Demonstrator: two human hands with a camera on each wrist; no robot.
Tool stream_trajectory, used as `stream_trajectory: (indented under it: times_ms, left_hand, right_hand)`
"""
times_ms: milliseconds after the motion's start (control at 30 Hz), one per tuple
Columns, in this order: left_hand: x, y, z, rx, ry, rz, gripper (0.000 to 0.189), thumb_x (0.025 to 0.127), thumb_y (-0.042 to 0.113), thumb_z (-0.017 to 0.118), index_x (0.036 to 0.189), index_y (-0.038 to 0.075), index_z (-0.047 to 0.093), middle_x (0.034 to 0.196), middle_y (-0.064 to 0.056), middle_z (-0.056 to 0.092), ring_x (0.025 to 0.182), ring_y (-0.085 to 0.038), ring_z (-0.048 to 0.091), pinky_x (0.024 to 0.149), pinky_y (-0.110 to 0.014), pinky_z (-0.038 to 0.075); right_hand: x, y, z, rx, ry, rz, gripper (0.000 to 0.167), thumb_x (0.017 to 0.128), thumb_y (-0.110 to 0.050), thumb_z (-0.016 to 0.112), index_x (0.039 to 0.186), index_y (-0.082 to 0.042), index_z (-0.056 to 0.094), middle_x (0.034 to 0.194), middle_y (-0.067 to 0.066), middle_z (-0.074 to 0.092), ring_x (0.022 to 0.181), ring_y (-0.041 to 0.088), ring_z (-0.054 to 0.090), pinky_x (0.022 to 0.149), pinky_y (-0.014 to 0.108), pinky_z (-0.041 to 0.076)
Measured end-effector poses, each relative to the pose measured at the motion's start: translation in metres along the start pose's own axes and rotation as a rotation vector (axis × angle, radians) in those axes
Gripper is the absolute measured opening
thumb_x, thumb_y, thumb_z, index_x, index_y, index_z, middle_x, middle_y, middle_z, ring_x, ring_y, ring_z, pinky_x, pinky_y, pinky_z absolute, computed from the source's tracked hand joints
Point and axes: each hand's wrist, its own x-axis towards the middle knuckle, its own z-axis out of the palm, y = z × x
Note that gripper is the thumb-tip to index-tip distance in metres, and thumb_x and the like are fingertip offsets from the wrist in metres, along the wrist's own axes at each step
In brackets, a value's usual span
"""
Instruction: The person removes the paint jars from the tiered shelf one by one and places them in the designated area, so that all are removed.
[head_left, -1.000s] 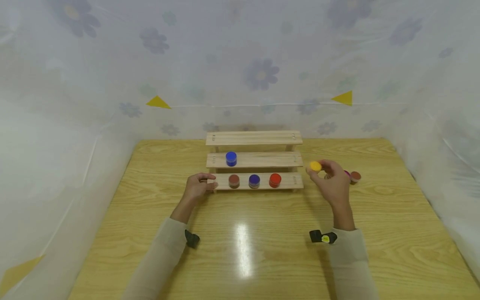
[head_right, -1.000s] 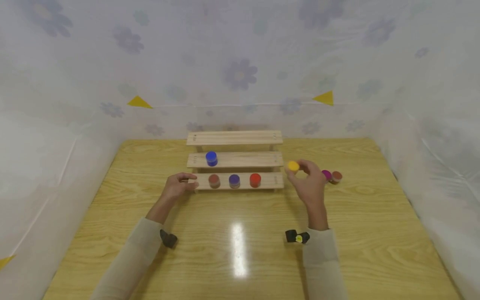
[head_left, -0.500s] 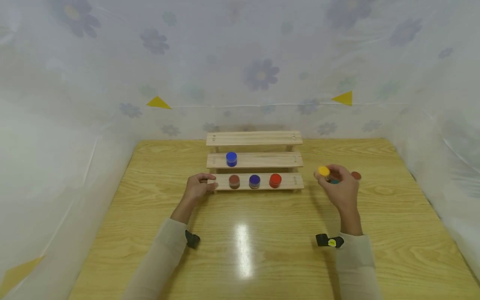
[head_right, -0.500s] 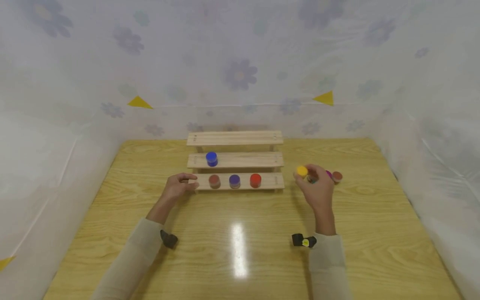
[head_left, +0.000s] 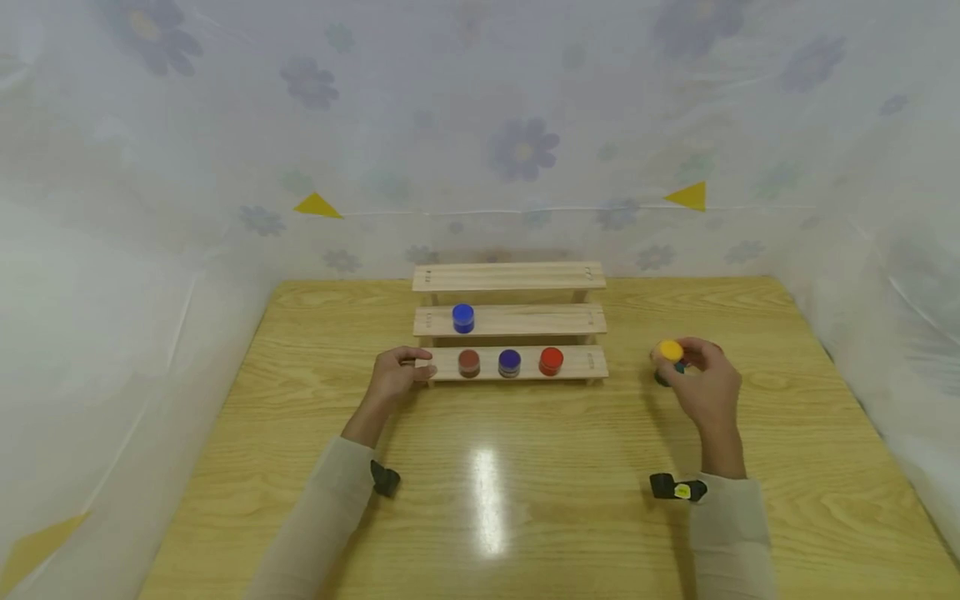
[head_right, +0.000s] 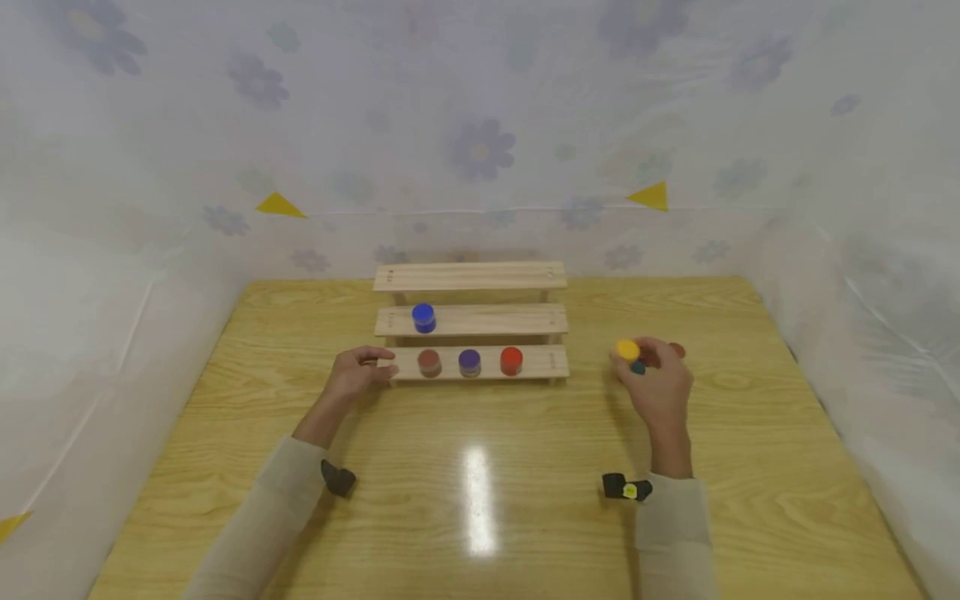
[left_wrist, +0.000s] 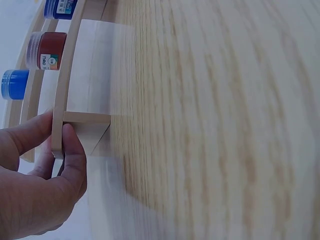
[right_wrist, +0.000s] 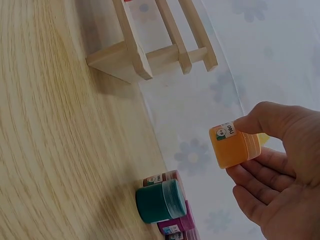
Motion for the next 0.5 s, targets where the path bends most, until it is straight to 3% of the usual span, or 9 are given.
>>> stream_trajectory:
  times_ms: [133, 300, 367, 433, 500]
  left_hand:
    - [-0.002, 0.000, -0.001, -0.013, -0.002, 0.019, 0.022, 0.083, 0.004, 0.071, 0.105, 0.003, 0.068, 0.095, -0.009, 0.066, 0.076, -0.014, 0.065, 0.070, -0.026, 0.054]
    - [-0.001, 0.000, 0.000, -0.010, -0.008, 0.020, 0.023, 0.083, 0.004, 0.071, 0.105, 0.003, 0.068, 0.099, -0.010, 0.065, 0.075, -0.013, 0.064, 0.070, -0.026, 0.054]
    - [0.001, -0.001, 0.001, -0.002, -0.002, 0.008, 0.024, 0.083, 0.005, 0.071, 0.107, 0.003, 0.068, 0.101, -0.010, 0.065, 0.075, -0.011, 0.063, 0.071, -0.026, 0.053]
    - [0.002, -0.001, 0.001, 0.000, 0.001, 0.002, 0.026, 0.083, 0.005, 0.071, 0.109, 0.002, 0.067, 0.102, -0.012, 0.065, 0.074, -0.010, 0.063, 0.073, -0.028, 0.054]
    - [0.002, -0.001, 0.001, -0.003, 0.001, -0.001, 0.027, 0.083, 0.004, 0.071, 0.110, 0.001, 0.067, 0.101, -0.012, 0.065, 0.073, -0.010, 0.063, 0.075, -0.031, 0.055]
  right_hand:
    - [0.001, 0.004, -0.004, -0.007, 0.013, 0.008, 0.045, 0.085, -0.024, 0.070, 0.120, 0.002, 0.059, 0.113, 0.020, 0.062, 0.105, 0.031, 0.057, 0.095, 0.050, 0.043]
    - [0.003, 0.010, -0.008, -0.031, 0.045, 0.037, 0.045, 0.084, -0.026, 0.071, 0.120, -0.001, 0.061, 0.107, 0.009, 0.063, 0.087, -0.002, 0.053, 0.087, 0.033, 0.043]
    - [0.004, 0.012, -0.010, -0.031, 0.047, 0.046, 0.046, 0.083, -0.028, 0.072, 0.120, -0.002, 0.061, 0.104, 0.001, 0.062, 0.083, -0.011, 0.048, 0.087, 0.032, 0.043]
    - [0.005, 0.015, -0.011, -0.021, 0.050, 0.058, 0.046, 0.083, -0.029, 0.072, 0.120, -0.003, 0.062, 0.101, -0.004, 0.060, 0.084, -0.010, 0.049, 0.090, 0.035, 0.044]
    - [0.005, 0.017, -0.012, -0.005, 0.052, 0.077, 0.048, 0.083, -0.029, 0.072, 0.122, -0.004, 0.061, 0.101, -0.005, 0.060, 0.091, 0.000, 0.055, 0.095, 0.041, 0.044]
